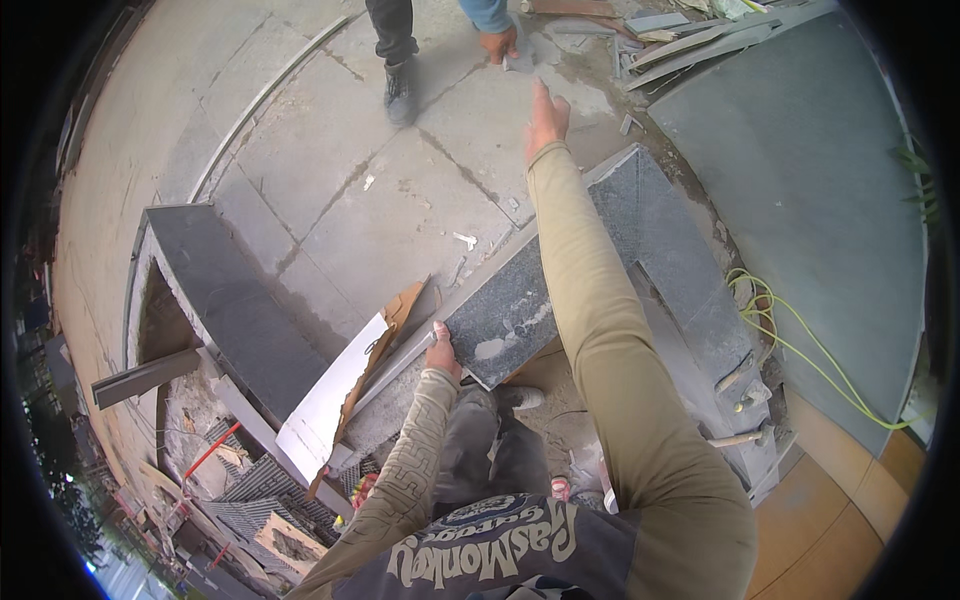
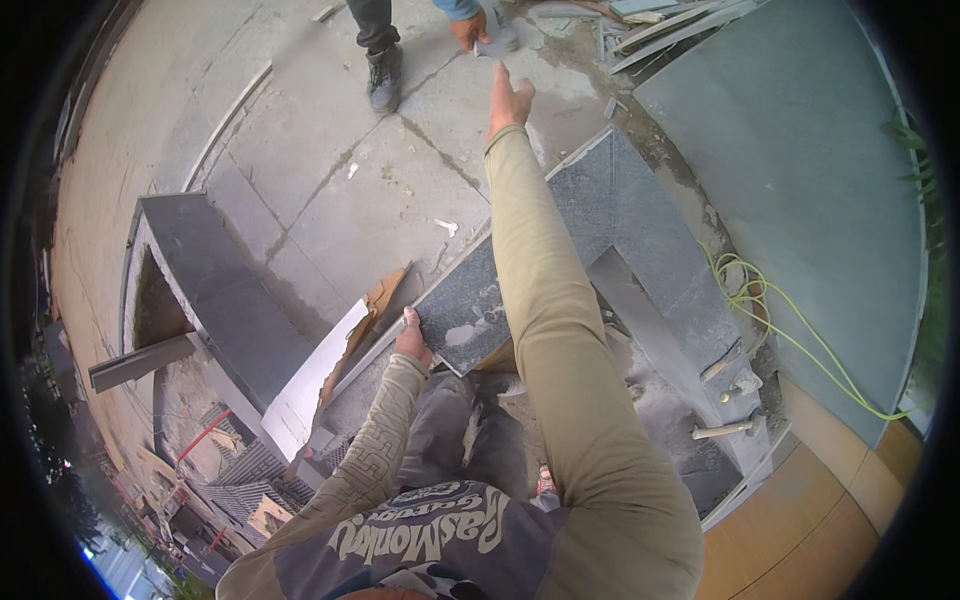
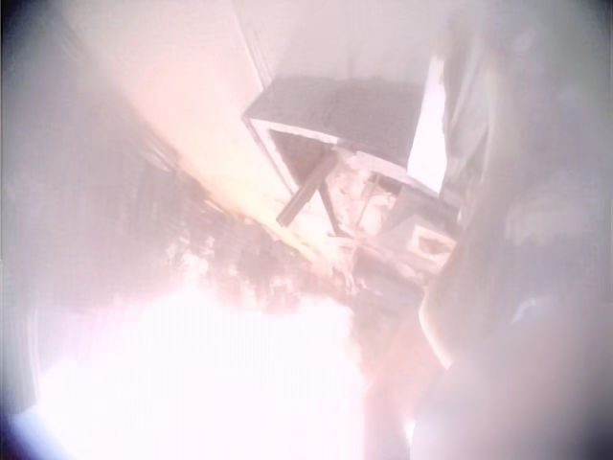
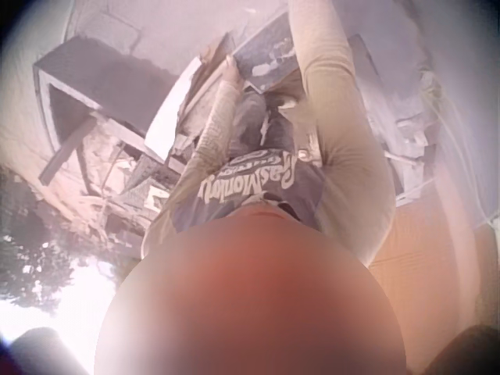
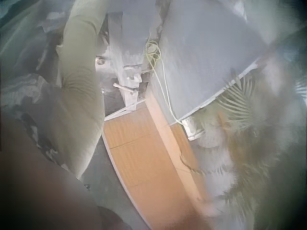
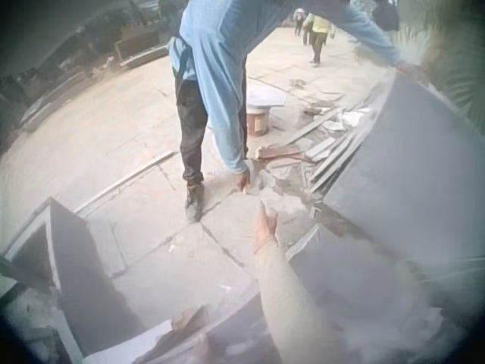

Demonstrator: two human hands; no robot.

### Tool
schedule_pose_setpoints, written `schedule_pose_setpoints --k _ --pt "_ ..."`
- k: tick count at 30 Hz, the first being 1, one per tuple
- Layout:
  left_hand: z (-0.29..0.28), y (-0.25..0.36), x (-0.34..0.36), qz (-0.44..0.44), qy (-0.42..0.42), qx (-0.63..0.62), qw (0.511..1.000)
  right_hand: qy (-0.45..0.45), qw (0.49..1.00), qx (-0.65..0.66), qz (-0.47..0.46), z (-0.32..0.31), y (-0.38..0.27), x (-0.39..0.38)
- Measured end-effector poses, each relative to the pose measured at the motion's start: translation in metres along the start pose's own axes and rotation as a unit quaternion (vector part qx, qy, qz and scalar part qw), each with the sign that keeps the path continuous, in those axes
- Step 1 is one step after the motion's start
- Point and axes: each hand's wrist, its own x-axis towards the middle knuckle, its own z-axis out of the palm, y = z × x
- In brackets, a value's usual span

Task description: The person positions a large stone tile onto a prepared surface with assistance from two coworkers. They use a power grinder to cut and shape the tile, apply adhesive, and measure the tile with a tape measure. The team collaborates to align and secure the tile in place.

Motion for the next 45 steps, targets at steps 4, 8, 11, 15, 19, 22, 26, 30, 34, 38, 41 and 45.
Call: schedule_pose_setpoints --k 4,8,11,15,19,22,26,30,34,38,41,45 --pt "-0.004 0.003 -0.013 0.040 0.023 0.000 0.999 0.034 0.999 0.002 0.037 0.000 0.006 0.071" --pt "-0.003 0.005 -0.020 0.016 0.034 0.067 0.997 0.055 0.996 0.057 0.038 -0.046 -0.006 0.147" --pt "-0.015 0.005 -0.017 0.027 0.034 0.072 0.996 0.077 0.993 0.085 0.025 -0.029 -0.015 0.149" --pt "0.001 0.024 -0.040 0.027 0.044 0.167 0.985 -0.055 0.998 0.029 -0.033 -0.061 -0.029 0.168" --pt "0.004 0.028 -0.045 0.034 0.034 0.179 0.983 -0.080 0.996 0.025 -0.018 -0.078 -0.011 0.135" --pt "0.002 0.024 -0.039 0.043 0.005 0.043 0.998 -0.072 0.993 0.054 -0.075 -0.094 -0.022 0.078" --pt "0.008 0.025 -0.038 0.020 -0.038 0.005 0.999 -0.023 0.979 0.099 -0.177 -0.171 -0.032 -0.022" --pt "0.006 0.026 -0.034 0.016 -0.089 0.014 0.996 0.071 0.985 0.118 -0.101 -0.251 -0.017 -0.159" --pt "0.005 0.031 -0.035 -0.009 -0.141 0.016 0.990 0.187 0.973 0.135 -0.017 -0.335 0.079 -0.245" --pt "-0.001 0.034 -0.032 -0.027 -0.182 0.050 0.982 0.249 0.960 0.129 0.007 -0.380 0.177 -0.263" --pt "-0.007 0.038 -0.022 -0.034 -0.206 0.095 0.973 0.245 0.957 0.154 0.015 -0.391 0.225 -0.231" --pt "0.007 0.041 -0.038 -0.035 -0.168 0.124 0.977 0.182 0.976 0.120 -0.018 -0.368 0.204 -0.185"
